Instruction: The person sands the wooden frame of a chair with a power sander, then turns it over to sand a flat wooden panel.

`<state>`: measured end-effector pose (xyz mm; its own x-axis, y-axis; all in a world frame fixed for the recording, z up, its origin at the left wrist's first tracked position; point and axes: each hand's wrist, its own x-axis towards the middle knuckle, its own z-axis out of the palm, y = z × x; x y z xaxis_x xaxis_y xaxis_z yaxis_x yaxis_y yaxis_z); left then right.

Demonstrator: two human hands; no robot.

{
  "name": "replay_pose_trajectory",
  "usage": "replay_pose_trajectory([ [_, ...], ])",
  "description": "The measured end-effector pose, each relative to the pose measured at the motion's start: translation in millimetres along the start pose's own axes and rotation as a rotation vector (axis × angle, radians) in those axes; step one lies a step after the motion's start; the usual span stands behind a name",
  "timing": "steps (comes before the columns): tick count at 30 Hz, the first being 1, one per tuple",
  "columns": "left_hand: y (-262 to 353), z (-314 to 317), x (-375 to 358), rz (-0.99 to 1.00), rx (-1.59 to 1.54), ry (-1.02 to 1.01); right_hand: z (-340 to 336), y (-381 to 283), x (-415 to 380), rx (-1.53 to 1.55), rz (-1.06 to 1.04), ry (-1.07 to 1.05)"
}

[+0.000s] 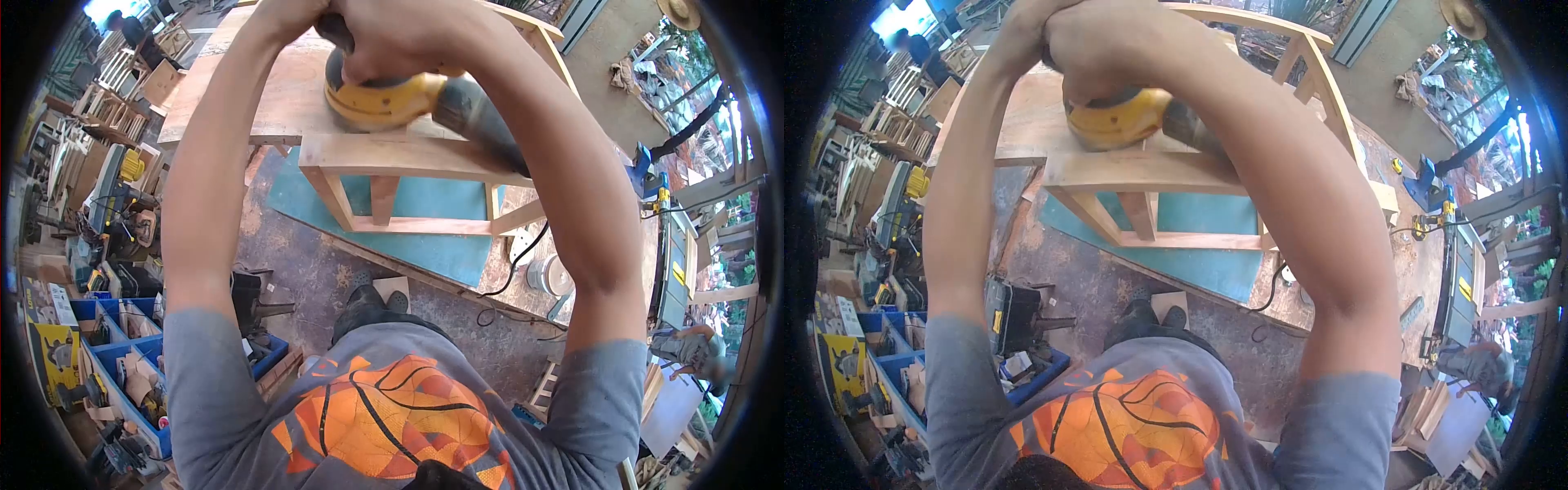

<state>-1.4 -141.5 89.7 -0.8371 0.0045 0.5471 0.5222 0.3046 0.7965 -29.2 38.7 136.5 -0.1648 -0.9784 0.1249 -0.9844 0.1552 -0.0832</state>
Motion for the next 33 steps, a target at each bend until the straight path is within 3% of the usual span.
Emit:
replay_pose_trajectory([
  [1, -2, -1, 2, 0.001, 0.003, 0.0, 13, 2, 10, -0.056, 0.084, 0.027],
  [8, -15, -1, 12, 0.034, -0.001, -0.068, -10, 1, 1, -0.051, 0.056, -0.131],
  [12, -7, 13, -10, -0.043, -0.194, -0.022, -10, -8, -9, 0.026, 0.1, -0.138],
  [15, -5, 1, -6, -0.05, -0.185, -0.068, 1, 1, 7, -0.053, 0.013, -0.061],
  [22, 7, 7, -23, 0.005, 0.015, 0.061, 0, -10, -1, -0.037, -0.009, -0.114],
  [26, 9, 8, -13, -0.026, 0.026, 0.065, 8, -3, 7, -0.055, 0.11, -0.096],
  [28, 11, 12, -19, 0.078, 0.109, 0.048, 11, -3, 4, -0.185, -0.051, -0.04],
  [32, 8, 15, -10, 0.008, 0.03, 0.098, -6, -2, -10, -0.008, 0.035, -0.081],
  [33, 8, 15, -7, -0.009, 0.04, 0.031, -3, 2, -9, -0.013, 0.023, -0.067],
])
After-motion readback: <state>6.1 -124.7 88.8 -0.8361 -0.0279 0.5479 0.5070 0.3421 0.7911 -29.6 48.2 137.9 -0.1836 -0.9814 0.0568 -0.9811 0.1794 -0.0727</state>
